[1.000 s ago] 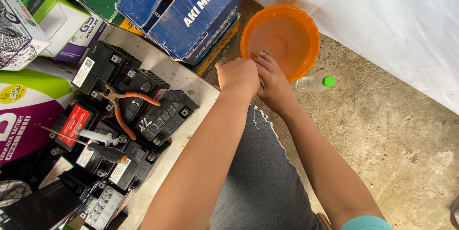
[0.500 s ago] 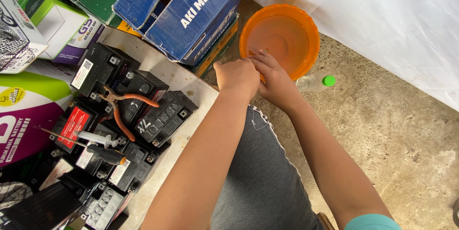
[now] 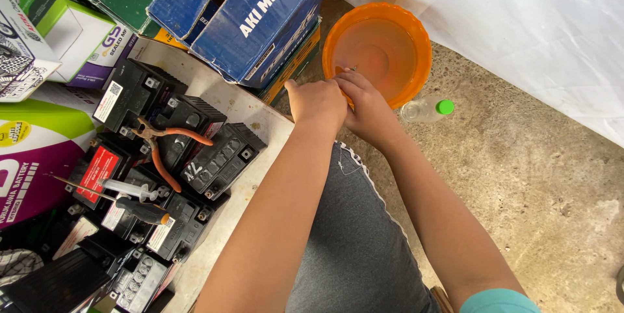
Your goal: Refilling battery cells with electrolyte using a syringe
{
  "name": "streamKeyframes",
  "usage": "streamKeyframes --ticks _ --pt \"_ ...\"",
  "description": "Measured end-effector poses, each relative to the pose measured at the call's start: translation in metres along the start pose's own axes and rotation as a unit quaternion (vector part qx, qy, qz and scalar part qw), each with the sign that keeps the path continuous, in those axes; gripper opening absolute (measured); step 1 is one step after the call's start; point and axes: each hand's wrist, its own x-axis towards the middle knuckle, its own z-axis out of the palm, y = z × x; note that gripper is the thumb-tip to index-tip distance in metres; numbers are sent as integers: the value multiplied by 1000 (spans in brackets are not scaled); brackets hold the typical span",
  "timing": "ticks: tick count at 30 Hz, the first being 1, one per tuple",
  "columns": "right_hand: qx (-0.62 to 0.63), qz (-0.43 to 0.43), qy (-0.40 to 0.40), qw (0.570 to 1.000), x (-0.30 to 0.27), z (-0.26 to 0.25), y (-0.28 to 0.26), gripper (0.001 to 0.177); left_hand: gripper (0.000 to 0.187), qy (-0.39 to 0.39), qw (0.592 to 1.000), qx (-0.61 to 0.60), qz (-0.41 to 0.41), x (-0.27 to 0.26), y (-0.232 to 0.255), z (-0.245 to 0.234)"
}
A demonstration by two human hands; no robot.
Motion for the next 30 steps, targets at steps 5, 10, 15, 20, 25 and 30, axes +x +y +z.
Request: streamKeyframes --ticks 5,10,15,20,25,30 --pt "-6 1 5 1000 2 -1 -7 37 51 -3 1000 21 -5 -3 0 -4" --pt "-20 4 14 1000 1 1 -4 37 51 4 1000 17 -11 0 0 2" --pt "-44 11 4 999 -2 4 6 40 50 15 1000 17 -12 -6 1 -2" --pt "-71 4 9 997 0 4 9 38 47 23 1000 9 -12 -1 -2 5" --pt "-101 -3 14 995 -2 7 21 35 48 23 1000 6 -9 5 -1 5" --pt "-91 -50 32 994 6 10 17 29 47 19 999 -26 -13 15 -5 9"
